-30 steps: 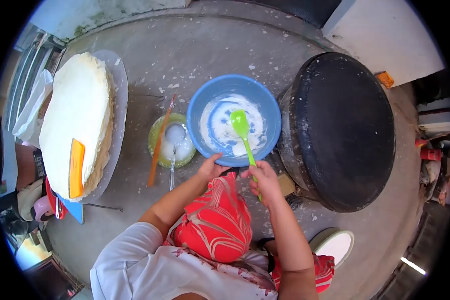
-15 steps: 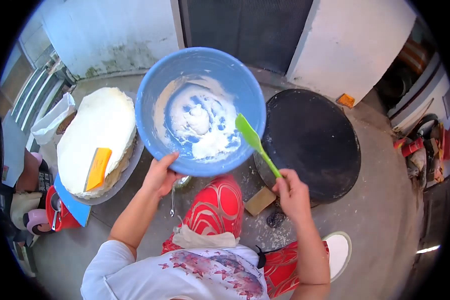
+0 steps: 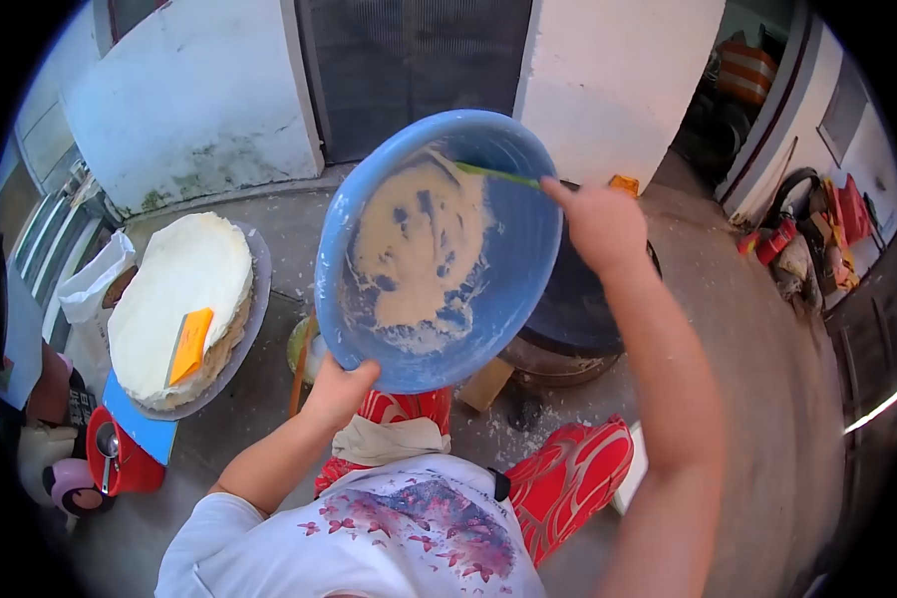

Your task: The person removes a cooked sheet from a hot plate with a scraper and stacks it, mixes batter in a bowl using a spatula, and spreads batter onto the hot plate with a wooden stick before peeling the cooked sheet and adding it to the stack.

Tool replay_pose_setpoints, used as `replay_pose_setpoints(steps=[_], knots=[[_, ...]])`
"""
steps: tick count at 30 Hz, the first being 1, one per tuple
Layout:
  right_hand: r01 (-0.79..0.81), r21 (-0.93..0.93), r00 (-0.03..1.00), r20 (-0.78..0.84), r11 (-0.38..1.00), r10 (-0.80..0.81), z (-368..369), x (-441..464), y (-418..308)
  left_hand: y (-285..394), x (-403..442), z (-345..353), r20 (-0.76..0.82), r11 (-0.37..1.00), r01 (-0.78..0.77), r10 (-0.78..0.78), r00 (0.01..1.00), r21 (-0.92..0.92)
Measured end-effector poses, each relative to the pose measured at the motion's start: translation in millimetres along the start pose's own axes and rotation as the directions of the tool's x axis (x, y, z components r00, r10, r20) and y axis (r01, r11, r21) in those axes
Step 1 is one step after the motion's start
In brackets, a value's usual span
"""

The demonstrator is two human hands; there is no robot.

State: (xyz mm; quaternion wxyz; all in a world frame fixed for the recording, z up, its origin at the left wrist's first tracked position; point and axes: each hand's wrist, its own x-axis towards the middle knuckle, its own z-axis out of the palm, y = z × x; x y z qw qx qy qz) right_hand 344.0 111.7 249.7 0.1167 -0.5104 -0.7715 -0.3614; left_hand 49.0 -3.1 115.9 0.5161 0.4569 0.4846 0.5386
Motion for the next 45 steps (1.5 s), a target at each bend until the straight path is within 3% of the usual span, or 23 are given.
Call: replay_pose_setpoints(steps=[3,6,8,10,11,13,17,19,21,24,26,31,33,36,40,42,45], knots=[[-0.269,0.087,0.92,0.319,0.959,0.229,39,-63,-41,-3,-6,-1,-0.001,0.999,-0.039,0.039,0.999,0.028],[-0.409,0.285,0.84,0.489,0.867,0.236,39,-113,-101,-9,-7,-1,-0.018,0.999,-0.04,0.04,0.999,0.033],[-0.44,0.356,0.837,0.495,0.824,0.232,29,-126,-117,-10,-10,-2,-0.036,0.997,-0.048,0.05,0.998,0.061],[-0.301,0.393,0.919,0.363,0.869,0.154,8,-129,-116,-7,-12,-1,-0.096,1.0,-0.005,0.007,0.995,0.028],[-0.306,0.395,0.918,0.363,0.866,0.159,0,-124,-111,-10,-12,-3,-0.093,0.999,-0.005,0.008,0.996,0.033],[-0.211,0.282,0.968,0.193,0.936,0.16,-14,-107,-92,-17,-12,-4,-0.119,0.999,0.027,-0.032,0.992,-0.036],[-0.373,0.287,0.917,0.26,0.882,0.303,-20,-92,-75,-24,-17,5,-0.162,0.996,-0.05,0.039,0.986,-0.067],[-0.525,0.269,0.813,0.438,0.807,0.383,-5,-104,-79,-17,-21,9,-0.199,0.991,-0.101,0.081,0.977,-0.091],[-0.502,0.405,0.814,0.519,0.764,0.26,4,-135,-108,-23,-18,6,-0.186,0.99,-0.12,0.104,0.977,-0.076],[-0.492,0.515,0.837,0.501,0.702,0.219,-10,-151,-135,-19,-23,12,-0.203,0.994,-0.097,0.086,0.975,-0.044],[-0.435,0.439,0.858,0.466,0.786,0.214,-24,-144,-125,-18,-24,12,-0.217,0.998,-0.062,0.059,0.974,-0.006],[-0.522,0.241,0.848,0.25,0.818,0.467,-18,-122,-76,-22,-23,7,-0.153,0.992,-0.024,0.005,0.988,-0.122],[-0.546,0.295,0.833,0.295,0.784,0.469,-11,-127,-75,-23,-25,10,-0.183,0.995,-0.045,0.028,0.983,-0.087],[-0.515,0.377,0.816,0.491,0.769,0.306,-6,-153,-107,-22,-25,10,-0.202,0.996,-0.089,0.09,0.975,0.015],[-0.547,0.489,0.81,0.515,0.679,0.281,-18,-161,-132,-17,-28,11,-0.154,0.988,-0.127,0.139,0.978,0.088],[-0.463,0.504,0.882,0.341,0.729,0.324,-15,-158,-115,-20,-28,10,-0.164,0.99,-0.116,0.127,0.978,0.076],[-0.624,0.418,0.781,0.373,0.661,0.502,-10,-156,-104,-13,-30,12,-0.177,0.998,-0.063,0.056,0.983,-0.031]])
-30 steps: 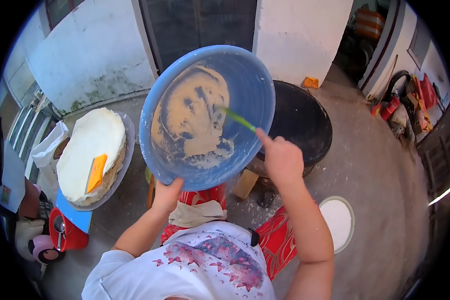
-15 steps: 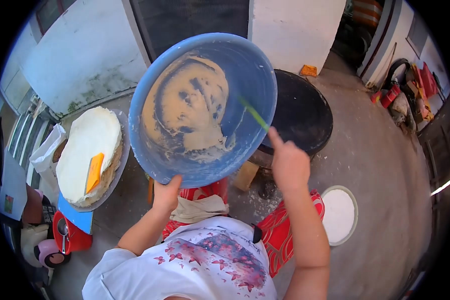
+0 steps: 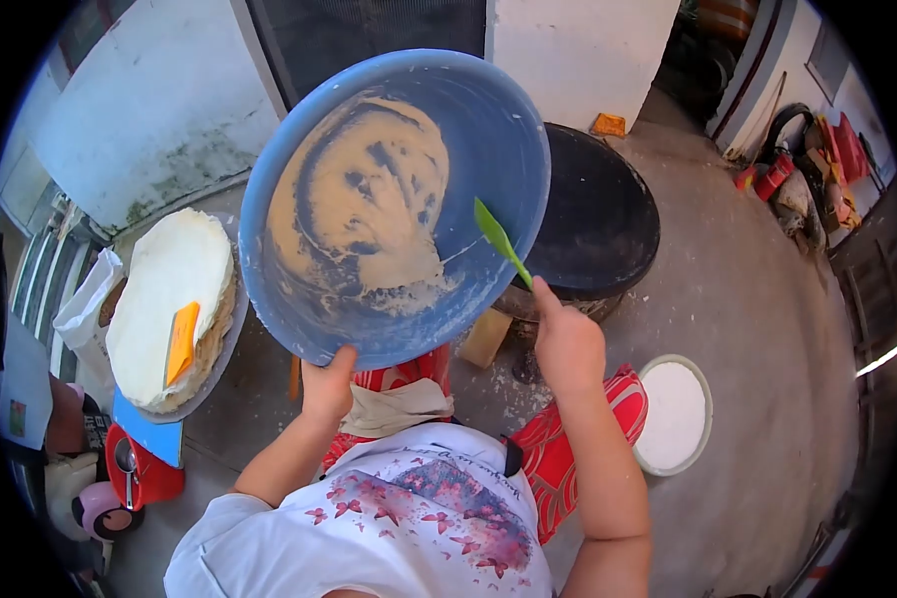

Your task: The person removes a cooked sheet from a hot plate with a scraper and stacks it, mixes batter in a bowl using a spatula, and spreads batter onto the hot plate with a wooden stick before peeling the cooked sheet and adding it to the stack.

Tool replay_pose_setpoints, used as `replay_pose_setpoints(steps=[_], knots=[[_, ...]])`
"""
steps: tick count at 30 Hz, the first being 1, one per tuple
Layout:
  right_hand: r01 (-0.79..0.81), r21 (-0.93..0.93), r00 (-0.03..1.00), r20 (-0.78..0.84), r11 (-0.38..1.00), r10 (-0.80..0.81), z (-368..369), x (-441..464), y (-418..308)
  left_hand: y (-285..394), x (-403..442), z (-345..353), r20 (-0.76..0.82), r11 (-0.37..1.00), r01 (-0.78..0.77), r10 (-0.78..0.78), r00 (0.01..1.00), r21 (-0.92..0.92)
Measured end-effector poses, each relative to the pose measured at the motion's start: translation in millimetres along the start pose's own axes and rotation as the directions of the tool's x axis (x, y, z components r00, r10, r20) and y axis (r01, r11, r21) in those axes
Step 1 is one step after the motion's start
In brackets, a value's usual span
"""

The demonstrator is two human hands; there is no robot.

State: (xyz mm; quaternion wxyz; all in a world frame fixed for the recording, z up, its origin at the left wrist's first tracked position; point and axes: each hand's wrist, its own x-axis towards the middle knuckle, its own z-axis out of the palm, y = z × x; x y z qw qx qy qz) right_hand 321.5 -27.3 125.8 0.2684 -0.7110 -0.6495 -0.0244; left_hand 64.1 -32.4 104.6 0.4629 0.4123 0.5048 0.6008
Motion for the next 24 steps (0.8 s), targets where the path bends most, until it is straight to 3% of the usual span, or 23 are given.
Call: replay_pose_setpoints(steps=[2,4,6,10,12,13,14,16,20,23,24], knots=[[0.045,0.074,0.995,0.089,0.996,-0.052,13,-14,-2,-4,1,0,-0.013,0.995,0.061,-0.062,0.998,-0.08],[0.038,0.205,0.968,0.235,0.978,-0.087,21,-34,-16,-23,3,-5,-0.082,0.999,-0.051,0.052,0.995,0.017],[0.085,0.072,0.965,0.243,0.994,-0.1,7,-37,-32,-19,0,-5,-0.057,0.999,-0.039,0.038,0.998,-0.008],[0.177,0.054,0.978,0.105,0.983,-0.182,-2,-27,-32,-18,1,-4,-0.068,0.996,-0.023,0.017,0.998,-0.088],[0.031,0.358,0.999,-0.042,0.933,-0.017,8,-18,-29,-16,1,-7,-0.035,0.997,0.017,-0.02,0.999,-0.069],[-0.103,0.507,0.994,0.091,0.856,0.065,12,-14,-24,-15,2,-7,-0.005,0.997,0.054,-0.054,0.999,-0.059],[-0.103,0.508,0.994,0.086,0.855,0.068,19,-11,-21,-19,2,-8,-0.001,0.997,0.05,-0.05,0.999,-0.058],[-0.523,0.774,0.851,0.454,0.356,0.263,38,-5,-17,-31,3,-12,-0.027,0.996,0.043,-0.046,0.999,-0.077],[-0.514,0.807,0.851,0.438,0.291,0.289,61,14,-23,-30,1,-16,-0.021,1.0,-0.024,0.024,0.999,0.004],[-0.407,0.865,0.901,0.328,0.293,0.284,46,47,-37,-33,6,-24,0.078,0.994,-0.11,0.109,0.991,0.011],[-0.284,0.869,0.954,0.213,0.405,0.212,40,58,-38,-32,10,-28,0.126,0.992,-0.116,0.11,0.986,0.039]])
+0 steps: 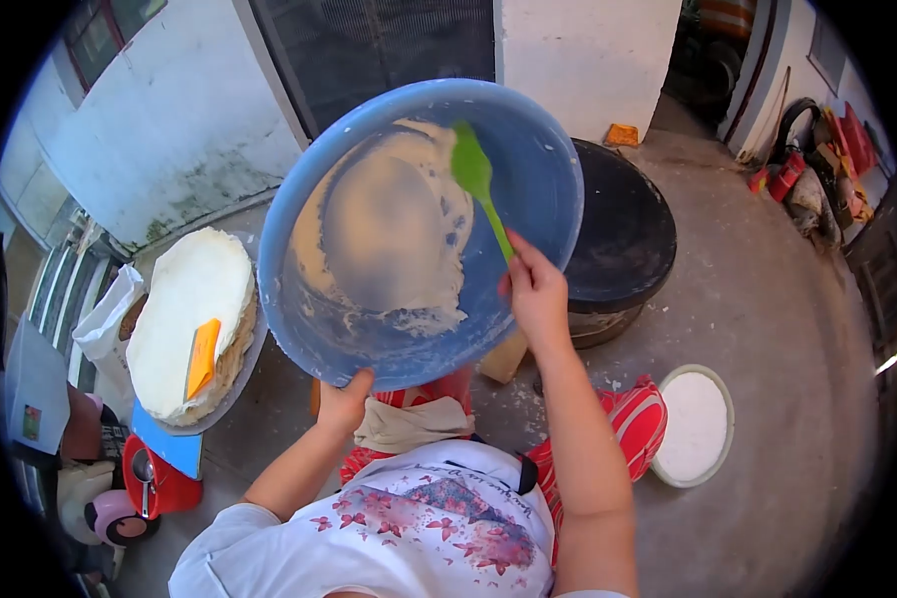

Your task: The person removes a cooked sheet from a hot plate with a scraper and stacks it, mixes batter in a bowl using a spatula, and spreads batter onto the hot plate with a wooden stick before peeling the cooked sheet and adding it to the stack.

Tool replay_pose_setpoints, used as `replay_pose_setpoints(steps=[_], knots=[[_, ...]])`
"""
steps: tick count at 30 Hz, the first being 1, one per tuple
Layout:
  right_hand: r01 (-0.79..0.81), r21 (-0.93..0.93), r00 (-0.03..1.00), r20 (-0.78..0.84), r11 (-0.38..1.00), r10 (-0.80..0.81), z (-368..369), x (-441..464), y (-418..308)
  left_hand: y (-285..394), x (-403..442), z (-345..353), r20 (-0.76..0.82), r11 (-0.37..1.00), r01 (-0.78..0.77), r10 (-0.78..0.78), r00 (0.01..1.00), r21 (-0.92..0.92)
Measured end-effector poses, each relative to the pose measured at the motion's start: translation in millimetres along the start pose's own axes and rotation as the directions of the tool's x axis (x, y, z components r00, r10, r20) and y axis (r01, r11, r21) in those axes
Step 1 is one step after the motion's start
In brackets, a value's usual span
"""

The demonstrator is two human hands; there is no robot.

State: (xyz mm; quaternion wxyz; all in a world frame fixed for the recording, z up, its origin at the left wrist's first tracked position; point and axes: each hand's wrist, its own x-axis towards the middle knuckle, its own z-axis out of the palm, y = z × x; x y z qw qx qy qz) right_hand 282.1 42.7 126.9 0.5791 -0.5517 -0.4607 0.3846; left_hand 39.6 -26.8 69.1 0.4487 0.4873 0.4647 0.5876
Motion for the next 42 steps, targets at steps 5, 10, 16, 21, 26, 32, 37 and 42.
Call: replay_pose_setpoints(steps=[5,10,16,21,26,32,37,42], knots=[[0.46,-0.42,0.886,0.27,0.782,-0.376,1,27,-65,18,12,-7,0.106,0.997,0.034,-0.041,0.993,0.066],[0.752,-0.627,0.649,0.652,0.203,-0.392,12,20,-105,18,20,-16,0.227,0.972,0.065,-0.117,0.967,0.224],[0.781,-0.614,0.561,0.771,-0.118,-0.301,-4,-10,-68,15,24,-6,0.013,0.965,0.137,-0.137,0.99,-0.225],[0.643,-0.721,0.758,0.549,0.26,-0.352,-9,-28,-87,22,25,-3,-0.008,0.924,0.238,-0.252,0.968,-0.299],[0.366,-0.927,0.859,0.304,0.079,-0.412,-20,-2,-141,6,25,-2,0.016,0.932,0.276,-0.28,0.96,-0.236],[0.285,-0.956,0.861,0.287,-0.07,-0.42,-2,9,-218,16,21,7,0.063,0.987,0.161,-0.161,0.985,-0.009],[0.607,-0.752,0.607,0.647,-0.257,-0.462,53,-26,-228,29,28,12,0.142,0.976,0.202,-0.19,0.971,-0.079],[0.64,-0.598,0.478,0.802,-0.482,-0.359,88,-85,-168,26,34,9,0.157,0.987,0.105,-0.086,0.984,-0.12]])
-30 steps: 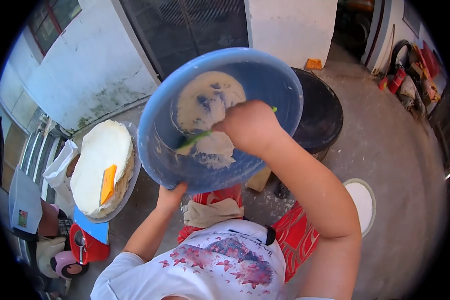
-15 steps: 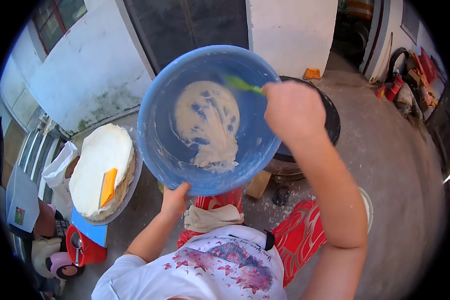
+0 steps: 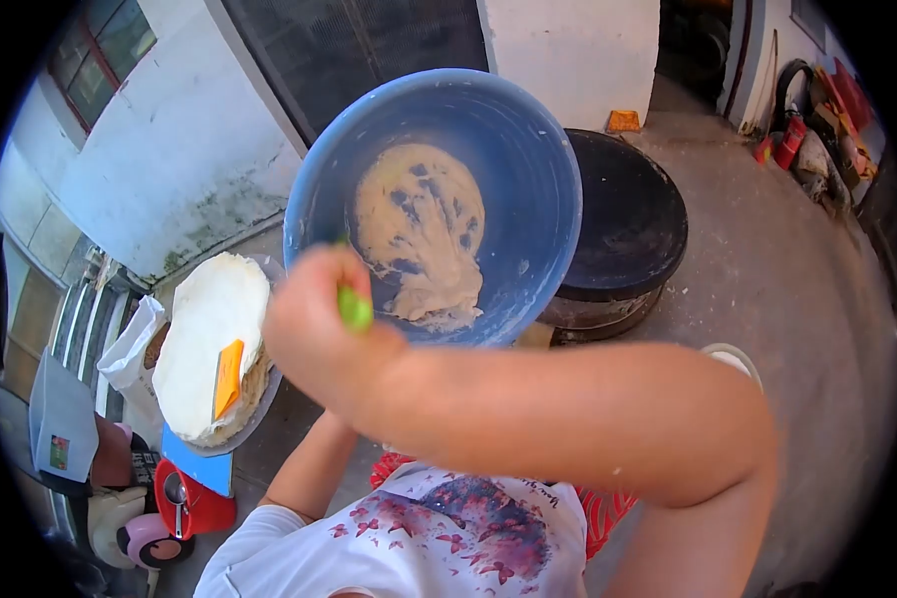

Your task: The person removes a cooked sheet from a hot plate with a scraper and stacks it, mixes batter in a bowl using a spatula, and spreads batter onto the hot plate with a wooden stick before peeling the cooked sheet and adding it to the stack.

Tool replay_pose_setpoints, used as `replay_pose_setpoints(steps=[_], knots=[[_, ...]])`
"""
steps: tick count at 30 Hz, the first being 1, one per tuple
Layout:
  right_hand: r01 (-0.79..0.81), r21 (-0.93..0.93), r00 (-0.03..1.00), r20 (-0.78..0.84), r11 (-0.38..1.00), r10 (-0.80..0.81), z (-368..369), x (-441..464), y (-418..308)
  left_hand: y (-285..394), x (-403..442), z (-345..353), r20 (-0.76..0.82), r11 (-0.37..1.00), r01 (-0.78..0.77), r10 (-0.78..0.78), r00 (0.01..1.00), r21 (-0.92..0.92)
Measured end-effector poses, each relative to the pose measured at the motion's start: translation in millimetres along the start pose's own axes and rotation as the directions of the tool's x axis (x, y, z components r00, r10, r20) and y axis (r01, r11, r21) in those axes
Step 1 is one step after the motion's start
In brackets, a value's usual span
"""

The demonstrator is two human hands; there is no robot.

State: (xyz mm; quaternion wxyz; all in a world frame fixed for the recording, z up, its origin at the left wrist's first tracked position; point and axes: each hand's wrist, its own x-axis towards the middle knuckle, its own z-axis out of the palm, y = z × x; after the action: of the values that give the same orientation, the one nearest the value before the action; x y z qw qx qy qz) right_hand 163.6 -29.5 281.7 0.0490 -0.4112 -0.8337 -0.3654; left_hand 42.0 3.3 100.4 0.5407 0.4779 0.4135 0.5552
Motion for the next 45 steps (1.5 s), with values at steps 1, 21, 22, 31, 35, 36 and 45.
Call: replay_pose_setpoints(steps=[1,21,22,31,35,36,45], knots=[[-0.032,0.041,0.999,-0.01,0.999,0.033,14,-9,-14,8,-2,-1,0.059,0.958,-0.124,0.113,0.992,0.259],[-0.369,0.9,0.891,0.414,-0.231,0.187,56,-98,-58,1,-14,-10,-0.083,0.974,0.215,-0.22,0.972,-0.069],[-0.397,0.915,0.9,0.403,-0.067,0.165,60,-103,-57,3,-16,-8,-0.087,0.974,0.214,-0.22,0.972,-0.069],[-0.445,0.885,0.886,0.413,0.137,0.21,65,-113,-45,2,-20,-5,-0.138,0.981,0.189,-0.194,0.971,-0.048],[-0.521,0.822,0.852,0.486,0.23,0.193,95,-124,-61,0,-22,-1,-0.121,0.996,0.041,-0.032,0.992,0.079],[-0.604,0.723,0.794,0.581,0.335,0.178,106,-131,-58,1,-22,2,-0.131,0.996,-0.004,0.015,0.991,0.087],[-0.59,0.803,0.683,0.441,0.083,0.582,118,-136,22,0,-17,-4,-0.173,0.995,0.083,-0.091,0.981,-0.055]])
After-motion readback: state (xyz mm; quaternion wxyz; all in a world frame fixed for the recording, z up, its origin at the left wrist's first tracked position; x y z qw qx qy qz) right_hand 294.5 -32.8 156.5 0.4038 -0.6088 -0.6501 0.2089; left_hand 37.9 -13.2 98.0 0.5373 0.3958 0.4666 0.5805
